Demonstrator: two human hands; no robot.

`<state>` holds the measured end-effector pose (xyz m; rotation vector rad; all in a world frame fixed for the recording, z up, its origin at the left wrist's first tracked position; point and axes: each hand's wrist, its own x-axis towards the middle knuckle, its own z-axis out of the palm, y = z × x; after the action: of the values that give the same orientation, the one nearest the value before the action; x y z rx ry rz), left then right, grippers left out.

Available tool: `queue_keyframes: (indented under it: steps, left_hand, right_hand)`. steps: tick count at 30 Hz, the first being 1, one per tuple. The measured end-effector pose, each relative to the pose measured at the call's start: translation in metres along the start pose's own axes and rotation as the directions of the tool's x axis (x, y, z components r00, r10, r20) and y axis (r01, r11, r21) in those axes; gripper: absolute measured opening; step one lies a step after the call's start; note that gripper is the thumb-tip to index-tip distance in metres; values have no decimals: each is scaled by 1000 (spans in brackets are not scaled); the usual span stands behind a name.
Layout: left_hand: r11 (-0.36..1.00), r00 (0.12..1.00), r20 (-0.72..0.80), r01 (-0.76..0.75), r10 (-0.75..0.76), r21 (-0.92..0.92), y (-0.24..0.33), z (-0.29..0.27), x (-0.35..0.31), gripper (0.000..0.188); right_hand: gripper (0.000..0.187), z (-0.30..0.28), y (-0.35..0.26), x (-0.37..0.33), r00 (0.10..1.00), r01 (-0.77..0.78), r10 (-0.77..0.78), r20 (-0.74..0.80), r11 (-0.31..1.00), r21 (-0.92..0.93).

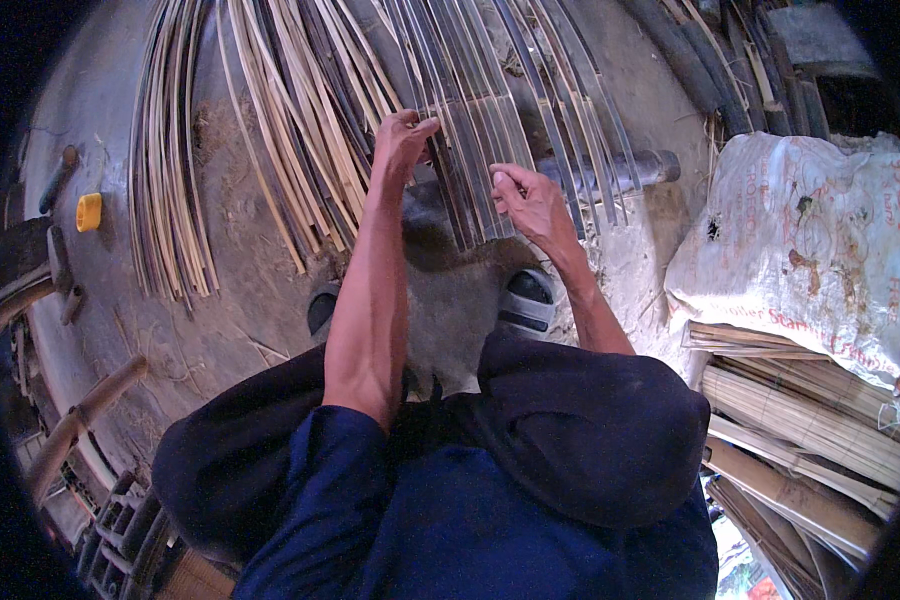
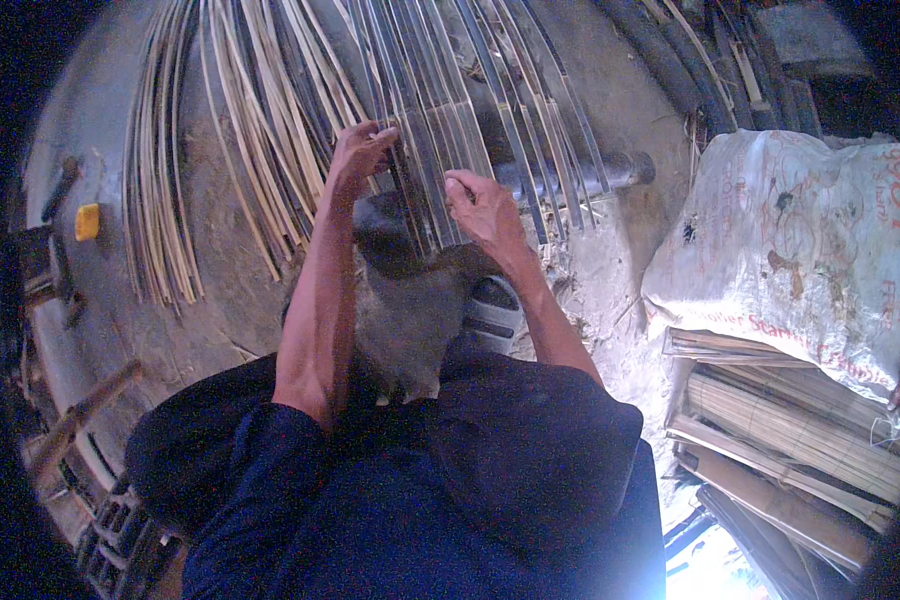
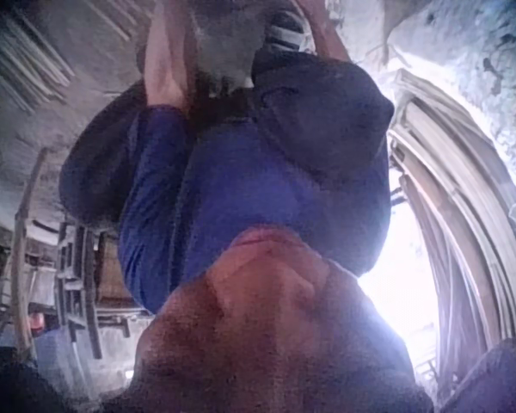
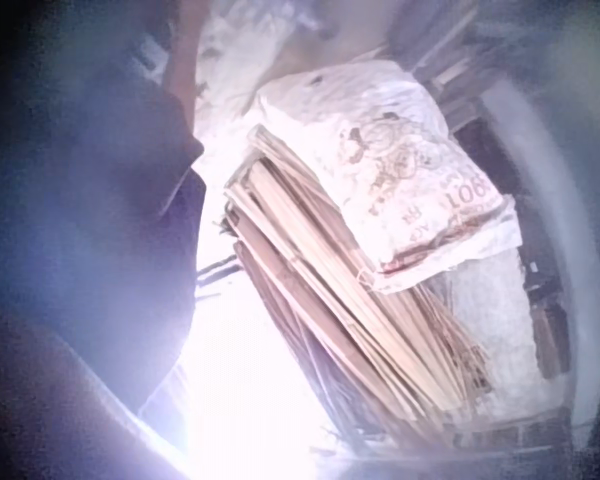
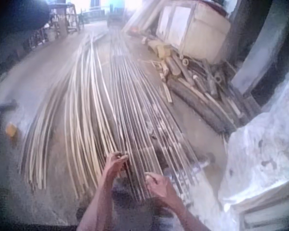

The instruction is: The person sits on the floor and repeatedly picks up thin bamboo strips, scraping them against a fixed metal tool to smooth or shape them. The person then places the processed strips into a growing pile on the floor.

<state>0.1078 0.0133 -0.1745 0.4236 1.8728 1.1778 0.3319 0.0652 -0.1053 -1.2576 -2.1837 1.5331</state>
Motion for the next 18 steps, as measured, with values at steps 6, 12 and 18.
queue_keyframes:
  steps: [6, 12, 18]
  left_hand:
    - [981, 1000, -15, 23, -27, -195, -13, -2, 1, 52]
    - [984, 993, 118, 51, -31, -169, -19, -15, 8, 41]
    - [998, 989, -150, -13, 21, 57, -1, -9, 6, 56]
  right_hand:
    - [38, 0, 0, -8, 996, -83, 82, 20, 994, 71]
    - [36, -6, 13, -13, 998, -65, 64, 4, 994, 92]
    - [30, -36, 37, -50, 979, -133, 149, -139, 984, 119]
